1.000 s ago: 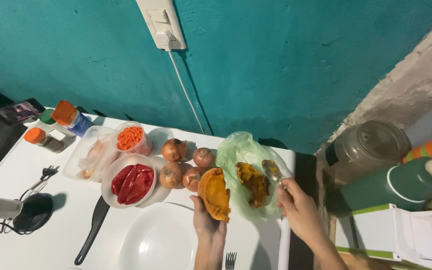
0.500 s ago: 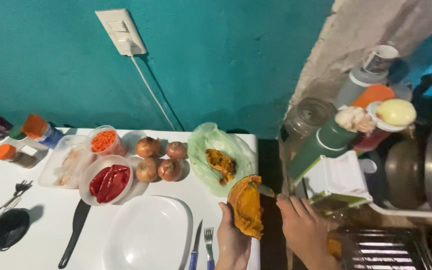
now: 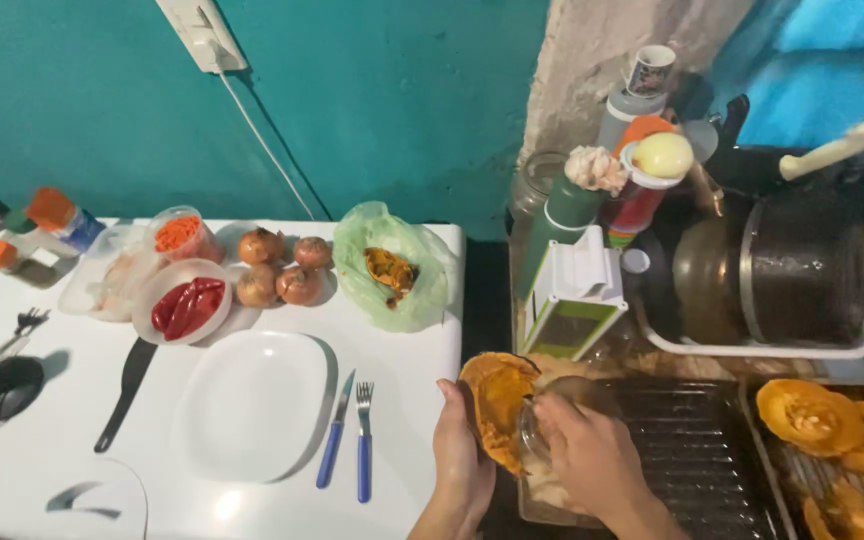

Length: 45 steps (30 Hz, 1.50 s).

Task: Scooping the flesh out of roasted pumpkin slices into a plastic container using a spoon.

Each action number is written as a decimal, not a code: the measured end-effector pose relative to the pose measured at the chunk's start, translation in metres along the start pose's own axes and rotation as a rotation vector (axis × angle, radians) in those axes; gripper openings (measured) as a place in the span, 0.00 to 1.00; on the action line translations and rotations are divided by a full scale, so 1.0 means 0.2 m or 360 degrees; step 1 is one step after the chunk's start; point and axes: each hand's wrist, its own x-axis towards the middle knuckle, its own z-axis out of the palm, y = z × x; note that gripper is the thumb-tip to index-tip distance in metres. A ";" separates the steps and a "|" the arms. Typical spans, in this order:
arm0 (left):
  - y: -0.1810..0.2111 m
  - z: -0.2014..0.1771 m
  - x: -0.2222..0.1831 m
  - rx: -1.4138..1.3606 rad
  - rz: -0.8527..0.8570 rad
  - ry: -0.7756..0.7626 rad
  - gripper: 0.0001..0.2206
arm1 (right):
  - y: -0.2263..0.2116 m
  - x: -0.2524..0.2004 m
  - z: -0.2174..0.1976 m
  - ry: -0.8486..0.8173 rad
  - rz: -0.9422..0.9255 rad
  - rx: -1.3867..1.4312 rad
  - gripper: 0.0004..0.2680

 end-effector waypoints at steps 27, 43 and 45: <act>-0.50 -0.20 0.22 -0.0359 -0.0009 0.0369 0.36 | 0.59 -0.17 -0.27 -0.0450 0.0260 0.0496 0.09; -0.30 -0.29 0.06 -0.0578 -0.0292 0.0664 0.33 | 0.64 -0.36 -0.06 -0.0036 0.0263 -0.0640 0.06; -0.32 -0.37 0.06 -0.0572 -0.0214 0.0641 0.26 | 0.69 -0.41 0.02 0.0043 0.0160 -0.0705 0.13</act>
